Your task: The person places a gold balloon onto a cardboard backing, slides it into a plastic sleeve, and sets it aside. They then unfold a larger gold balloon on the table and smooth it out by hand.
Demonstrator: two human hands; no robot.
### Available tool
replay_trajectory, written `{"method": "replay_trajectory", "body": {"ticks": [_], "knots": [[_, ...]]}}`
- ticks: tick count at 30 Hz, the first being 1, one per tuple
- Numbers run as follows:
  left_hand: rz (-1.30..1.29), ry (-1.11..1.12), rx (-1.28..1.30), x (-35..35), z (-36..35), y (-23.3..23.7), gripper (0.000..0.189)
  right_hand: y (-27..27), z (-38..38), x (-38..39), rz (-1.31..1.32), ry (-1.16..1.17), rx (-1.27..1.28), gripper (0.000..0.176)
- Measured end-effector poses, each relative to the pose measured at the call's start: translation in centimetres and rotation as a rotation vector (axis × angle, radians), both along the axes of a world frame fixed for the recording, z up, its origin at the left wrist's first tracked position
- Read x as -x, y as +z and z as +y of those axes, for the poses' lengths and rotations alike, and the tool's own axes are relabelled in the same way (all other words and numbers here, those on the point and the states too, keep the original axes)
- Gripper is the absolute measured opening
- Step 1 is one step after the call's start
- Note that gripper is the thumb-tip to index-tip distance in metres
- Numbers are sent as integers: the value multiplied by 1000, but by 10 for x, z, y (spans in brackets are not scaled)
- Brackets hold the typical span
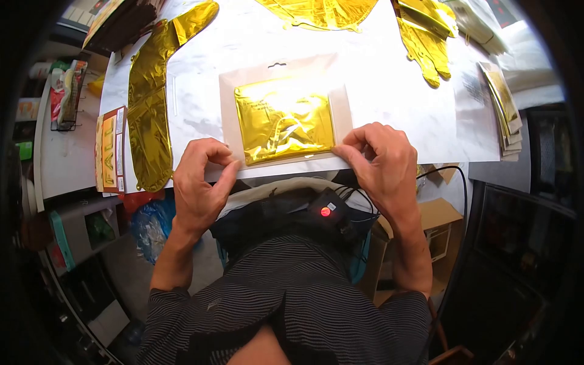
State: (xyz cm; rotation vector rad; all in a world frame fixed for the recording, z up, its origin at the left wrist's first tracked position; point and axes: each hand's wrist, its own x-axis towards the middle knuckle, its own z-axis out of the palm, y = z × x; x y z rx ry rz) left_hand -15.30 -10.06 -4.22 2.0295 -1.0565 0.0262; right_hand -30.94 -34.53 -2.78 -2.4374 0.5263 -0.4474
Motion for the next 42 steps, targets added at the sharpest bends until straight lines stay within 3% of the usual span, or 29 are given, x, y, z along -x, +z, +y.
{"method": "replay_trajectory", "body": {"ticks": [2,5,7,8,10,12,18,20,22,29,31,32,34,37,42], "knots": [[58,23,-22,3,0,4,24,2,1,-1,24,-39,-66,13],[-65,55,-176,7,-3,11,34,2,-2,-2,35,-19,-28,14],[-401,84,-45,15,-10,14,41,2,-3,-2,35,3,-19,14],[-399,79,-46,26,-11,16,41,1,-3,-1,37,-2,-21,14],[-433,-398,-137,52,-12,19,49,2,-3,-2,41,0,-23,14],[-414,-560,-271,57,-23,8,70,-1,-3,-1,41,5,-33,14],[-386,-497,-498,35,-29,-10,93,0,-4,-1,36,-1,-18,15],[-376,-496,-493,36,-29,-12,93,-3,-3,0,27,15,-10,16],[-420,-455,-500,38,-30,-13,93,-4,-1,1,-31,-113,-123,20],[-429,-450,-478,37,-31,-15,93,0,-8,14,30,-311,-61,25],[-423,-443,-475,37,-31,-15,92,-8,-6,18,-237,-84,272,24],[-424,-442,-473,38,-31,-16,92,-8,1,20,-237,-83,274,24],[-435,-434,-456,38,-31,-16,92,-6,23,20,-115,293,437,39],[-419,-438,-448,37,-31,-15,92,-25,30,22,116,375,446,72],[-354,-428,-449,34,-24,-8,94,-24,27,24,126,388,464,78]]}}
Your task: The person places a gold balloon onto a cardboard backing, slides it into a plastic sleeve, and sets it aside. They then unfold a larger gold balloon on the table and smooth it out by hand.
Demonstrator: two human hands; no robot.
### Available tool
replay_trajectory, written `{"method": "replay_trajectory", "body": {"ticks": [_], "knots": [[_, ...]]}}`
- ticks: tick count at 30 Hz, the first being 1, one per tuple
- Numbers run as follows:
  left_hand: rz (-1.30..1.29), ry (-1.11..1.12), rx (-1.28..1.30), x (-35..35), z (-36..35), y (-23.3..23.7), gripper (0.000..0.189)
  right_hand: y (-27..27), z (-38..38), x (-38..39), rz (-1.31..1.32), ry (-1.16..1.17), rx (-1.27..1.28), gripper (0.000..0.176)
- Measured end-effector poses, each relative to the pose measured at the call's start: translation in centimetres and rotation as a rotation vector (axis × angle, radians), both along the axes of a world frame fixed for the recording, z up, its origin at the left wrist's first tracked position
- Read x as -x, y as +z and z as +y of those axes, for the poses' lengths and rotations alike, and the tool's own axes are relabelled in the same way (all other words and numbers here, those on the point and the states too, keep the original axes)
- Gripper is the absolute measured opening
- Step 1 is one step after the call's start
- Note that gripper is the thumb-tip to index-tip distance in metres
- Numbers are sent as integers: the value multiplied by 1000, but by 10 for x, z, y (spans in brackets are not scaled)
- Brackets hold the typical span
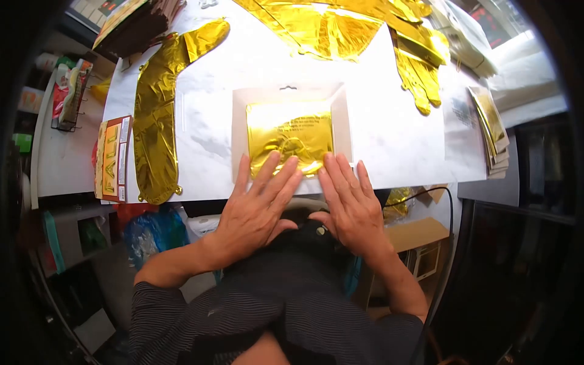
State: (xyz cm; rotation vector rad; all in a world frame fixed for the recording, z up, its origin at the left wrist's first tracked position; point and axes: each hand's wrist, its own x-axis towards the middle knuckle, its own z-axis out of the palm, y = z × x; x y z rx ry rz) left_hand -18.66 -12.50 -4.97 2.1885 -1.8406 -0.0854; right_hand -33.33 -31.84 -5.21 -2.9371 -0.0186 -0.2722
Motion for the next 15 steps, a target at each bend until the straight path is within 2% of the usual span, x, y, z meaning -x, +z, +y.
{"method": "replay_trajectory", "body": {"ticks": [2,3,4,6,8,9,12,13,14,15], "knots": [[93,97,-33,-3,7,3,94,-2,2,1,-9,-10,3,79],[26,78,-50,-4,8,1,97,0,2,0,-24,-19,-54,72],[23,86,-48,-4,9,0,97,7,-1,-1,-27,-12,-52,72],[2,69,-45,-4,8,-1,100,20,-16,-4,-28,-11,-250,54],[-34,59,-44,-4,8,-1,103,16,-36,-17,-243,-242,-456,40],[-36,60,-48,-5,7,-1,104,27,-41,-35,-330,-337,-459,32],[-42,56,-37,-4,8,-5,104,21,-77,-83,-260,-598,-556,45],[-42,58,-23,-5,9,-5,104,18,-87,-97,-221,-627,-432,49],[-53,56,-19,-6,8,-5,104,24,-92,-109,-233,-627,-432,49],[-43,50,-11,-6,8,-4,103,32,-95,-119,-75,-646,-614,48]]}}
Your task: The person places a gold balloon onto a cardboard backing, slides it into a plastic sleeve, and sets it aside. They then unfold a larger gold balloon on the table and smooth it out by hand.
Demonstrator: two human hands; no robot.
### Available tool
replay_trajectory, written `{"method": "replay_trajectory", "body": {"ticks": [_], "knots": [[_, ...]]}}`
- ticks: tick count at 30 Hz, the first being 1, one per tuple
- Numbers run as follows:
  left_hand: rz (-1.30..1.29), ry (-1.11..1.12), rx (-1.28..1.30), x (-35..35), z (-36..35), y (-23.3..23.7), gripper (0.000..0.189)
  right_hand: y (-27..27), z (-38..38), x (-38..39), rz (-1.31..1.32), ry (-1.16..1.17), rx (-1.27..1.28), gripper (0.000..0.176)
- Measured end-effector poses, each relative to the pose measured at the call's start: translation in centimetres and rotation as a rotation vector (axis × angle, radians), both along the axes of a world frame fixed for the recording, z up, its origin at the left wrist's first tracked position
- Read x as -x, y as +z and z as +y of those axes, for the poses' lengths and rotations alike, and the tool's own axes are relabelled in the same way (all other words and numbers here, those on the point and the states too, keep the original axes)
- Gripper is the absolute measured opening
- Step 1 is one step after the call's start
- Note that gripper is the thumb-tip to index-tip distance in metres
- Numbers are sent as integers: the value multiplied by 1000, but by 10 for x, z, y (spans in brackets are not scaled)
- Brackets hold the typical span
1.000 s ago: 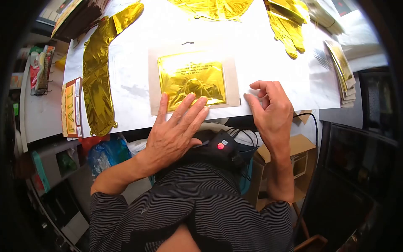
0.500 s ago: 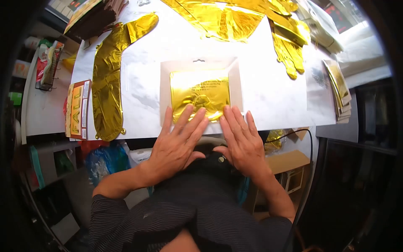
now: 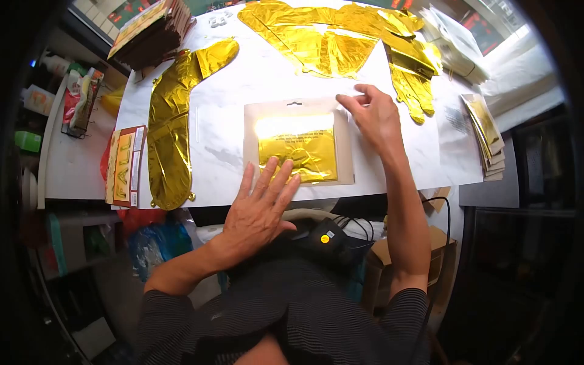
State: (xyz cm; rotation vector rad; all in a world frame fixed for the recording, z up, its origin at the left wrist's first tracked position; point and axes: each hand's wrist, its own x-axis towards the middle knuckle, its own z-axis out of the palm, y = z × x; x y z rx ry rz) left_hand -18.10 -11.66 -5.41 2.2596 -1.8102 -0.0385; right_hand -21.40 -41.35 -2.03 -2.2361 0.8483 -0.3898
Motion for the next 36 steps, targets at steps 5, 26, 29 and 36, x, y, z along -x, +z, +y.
{"method": "replay_trajectory", "body": {"ticks": [5,26,29,36], "knots": [[146,-11,129,-8,4,7,101,1,-10,-11,-116,89,-442,33],[968,114,740,-120,-51,58,48,50,21,70,-642,211,-131,16],[1136,114,728,-113,-57,58,22,44,16,71,-627,205,-188,21],[1364,345,751,-117,-62,53,24,19,5,74,-480,180,-508,57]]}}
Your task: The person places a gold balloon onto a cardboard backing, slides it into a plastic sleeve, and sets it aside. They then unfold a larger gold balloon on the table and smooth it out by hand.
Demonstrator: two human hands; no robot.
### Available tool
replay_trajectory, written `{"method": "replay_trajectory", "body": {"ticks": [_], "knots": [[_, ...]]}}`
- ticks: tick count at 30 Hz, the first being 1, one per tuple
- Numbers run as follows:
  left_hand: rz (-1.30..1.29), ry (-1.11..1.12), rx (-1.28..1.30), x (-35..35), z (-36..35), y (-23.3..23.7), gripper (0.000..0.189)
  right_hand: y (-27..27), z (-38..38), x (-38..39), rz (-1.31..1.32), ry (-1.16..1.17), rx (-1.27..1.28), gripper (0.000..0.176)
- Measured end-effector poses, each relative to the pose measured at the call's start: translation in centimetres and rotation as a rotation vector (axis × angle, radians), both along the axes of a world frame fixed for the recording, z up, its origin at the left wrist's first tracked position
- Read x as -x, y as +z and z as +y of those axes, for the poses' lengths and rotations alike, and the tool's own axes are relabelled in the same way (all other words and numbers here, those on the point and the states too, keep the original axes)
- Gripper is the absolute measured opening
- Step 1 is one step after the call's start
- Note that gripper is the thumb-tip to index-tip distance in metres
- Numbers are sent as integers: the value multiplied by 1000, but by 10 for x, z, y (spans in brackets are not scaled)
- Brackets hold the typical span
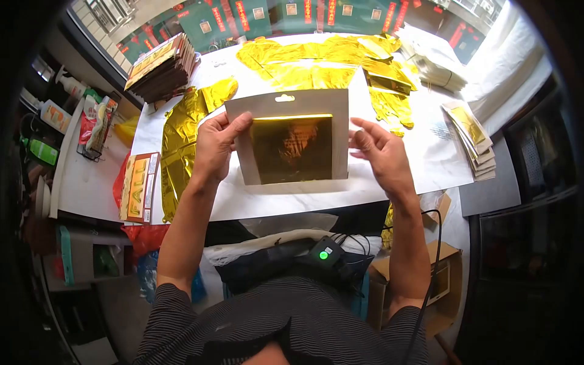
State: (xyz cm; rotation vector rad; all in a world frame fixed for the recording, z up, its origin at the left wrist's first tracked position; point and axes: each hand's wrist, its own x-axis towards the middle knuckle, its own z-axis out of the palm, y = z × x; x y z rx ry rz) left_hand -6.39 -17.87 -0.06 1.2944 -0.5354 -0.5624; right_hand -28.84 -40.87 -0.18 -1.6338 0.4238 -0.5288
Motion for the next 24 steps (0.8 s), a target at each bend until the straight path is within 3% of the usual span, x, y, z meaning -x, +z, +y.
{"method": "replay_trajectory", "body": {"ticks": [2,3,6,13,19,22,24], "knots": [[42,10,17,-2,-2,-1,25,-8,2,5,130,114,-75,54],[86,22,33,-3,-3,-2,26,-1,14,5,160,93,-44,40],[147,7,-49,-1,-2,-2,25,-9,19,5,187,100,-113,22],[247,-185,-142,-4,2,-16,31,-14,23,10,213,12,-185,23],[171,-249,-124,16,-1,-13,39,-29,19,24,192,-8,-221,24],[177,-253,-71,23,-2,-15,40,-32,19,31,208,40,-165,30],[176,-224,-75,27,-4,-12,40,-28,28,34,105,-10,-295,40]]}}
